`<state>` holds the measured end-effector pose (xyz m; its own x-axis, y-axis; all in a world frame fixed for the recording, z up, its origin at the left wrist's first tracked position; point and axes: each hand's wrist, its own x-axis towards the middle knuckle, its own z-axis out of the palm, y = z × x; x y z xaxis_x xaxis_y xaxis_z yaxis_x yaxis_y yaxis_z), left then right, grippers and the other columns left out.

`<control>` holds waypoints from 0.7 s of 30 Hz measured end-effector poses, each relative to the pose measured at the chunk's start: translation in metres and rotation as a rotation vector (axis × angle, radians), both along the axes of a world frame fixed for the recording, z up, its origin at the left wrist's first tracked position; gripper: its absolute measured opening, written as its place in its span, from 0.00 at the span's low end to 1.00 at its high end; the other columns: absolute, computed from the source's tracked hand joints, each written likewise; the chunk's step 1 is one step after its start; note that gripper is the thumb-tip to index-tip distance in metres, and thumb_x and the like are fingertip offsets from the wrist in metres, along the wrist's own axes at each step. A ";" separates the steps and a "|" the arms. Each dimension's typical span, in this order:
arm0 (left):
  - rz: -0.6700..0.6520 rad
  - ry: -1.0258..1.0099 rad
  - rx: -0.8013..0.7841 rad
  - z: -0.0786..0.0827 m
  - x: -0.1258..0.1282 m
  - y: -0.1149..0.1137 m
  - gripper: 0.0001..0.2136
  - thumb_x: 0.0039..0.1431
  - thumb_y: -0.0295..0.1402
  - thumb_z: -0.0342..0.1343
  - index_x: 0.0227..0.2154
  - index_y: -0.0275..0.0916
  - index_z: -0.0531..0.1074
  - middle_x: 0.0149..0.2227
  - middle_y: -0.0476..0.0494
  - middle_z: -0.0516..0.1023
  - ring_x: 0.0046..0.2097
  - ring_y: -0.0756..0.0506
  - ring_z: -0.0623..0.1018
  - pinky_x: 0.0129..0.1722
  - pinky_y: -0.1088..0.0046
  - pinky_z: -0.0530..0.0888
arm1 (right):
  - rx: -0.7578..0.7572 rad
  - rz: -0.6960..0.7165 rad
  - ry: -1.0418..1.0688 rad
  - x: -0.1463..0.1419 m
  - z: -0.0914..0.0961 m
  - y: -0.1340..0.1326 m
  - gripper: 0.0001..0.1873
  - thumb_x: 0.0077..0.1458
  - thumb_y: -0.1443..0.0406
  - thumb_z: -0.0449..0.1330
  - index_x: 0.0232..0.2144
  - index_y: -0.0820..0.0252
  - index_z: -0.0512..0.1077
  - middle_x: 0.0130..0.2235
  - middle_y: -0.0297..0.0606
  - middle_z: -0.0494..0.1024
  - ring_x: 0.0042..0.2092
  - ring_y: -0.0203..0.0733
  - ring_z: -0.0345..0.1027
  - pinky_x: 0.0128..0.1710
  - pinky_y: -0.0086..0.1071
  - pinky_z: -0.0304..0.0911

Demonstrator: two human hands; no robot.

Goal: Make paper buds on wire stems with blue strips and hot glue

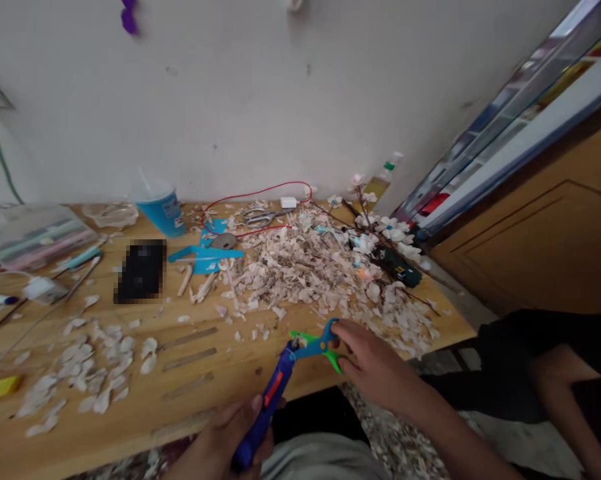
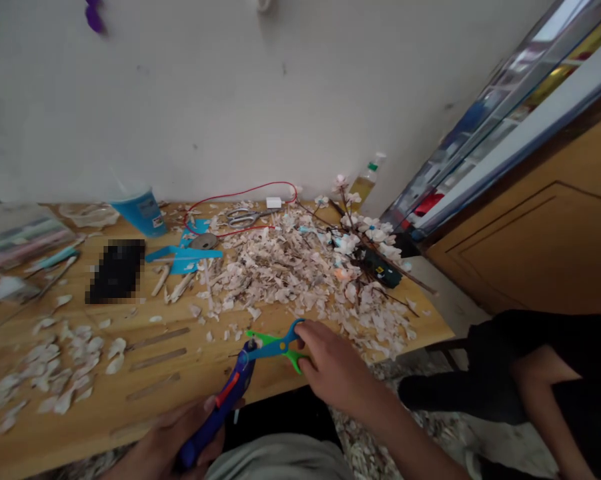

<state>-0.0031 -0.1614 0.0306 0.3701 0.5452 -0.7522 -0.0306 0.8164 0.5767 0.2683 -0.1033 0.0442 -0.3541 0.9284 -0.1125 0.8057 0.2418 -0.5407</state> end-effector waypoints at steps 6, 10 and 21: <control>0.006 -0.074 -0.115 0.008 0.005 0.007 0.33 0.42 0.65 0.60 0.36 0.39 0.66 0.21 0.57 0.63 0.16 0.58 0.49 0.15 0.80 0.41 | -0.012 -0.015 -0.001 0.007 -0.002 0.000 0.13 0.52 0.74 0.53 0.40 0.57 0.66 0.42 0.40 0.75 0.44 0.44 0.68 0.42 0.34 0.61; -0.076 0.031 -0.050 0.006 0.016 0.006 0.37 0.43 0.68 0.55 0.43 0.40 0.65 0.24 0.54 0.67 0.17 0.56 0.54 0.14 0.80 0.44 | 0.001 0.012 -0.079 0.003 -0.003 -0.004 0.14 0.51 0.72 0.56 0.41 0.57 0.68 0.44 0.42 0.76 0.44 0.46 0.70 0.43 0.36 0.61; -0.033 -0.094 -0.144 0.004 0.012 0.004 0.33 0.45 0.65 0.55 0.40 0.39 0.67 0.19 0.57 0.60 0.17 0.56 0.48 0.16 0.80 0.39 | 0.035 -0.123 -0.166 -0.001 -0.013 -0.006 0.06 0.56 0.68 0.54 0.32 0.57 0.71 0.28 0.35 0.77 0.30 0.42 0.71 0.29 0.31 0.55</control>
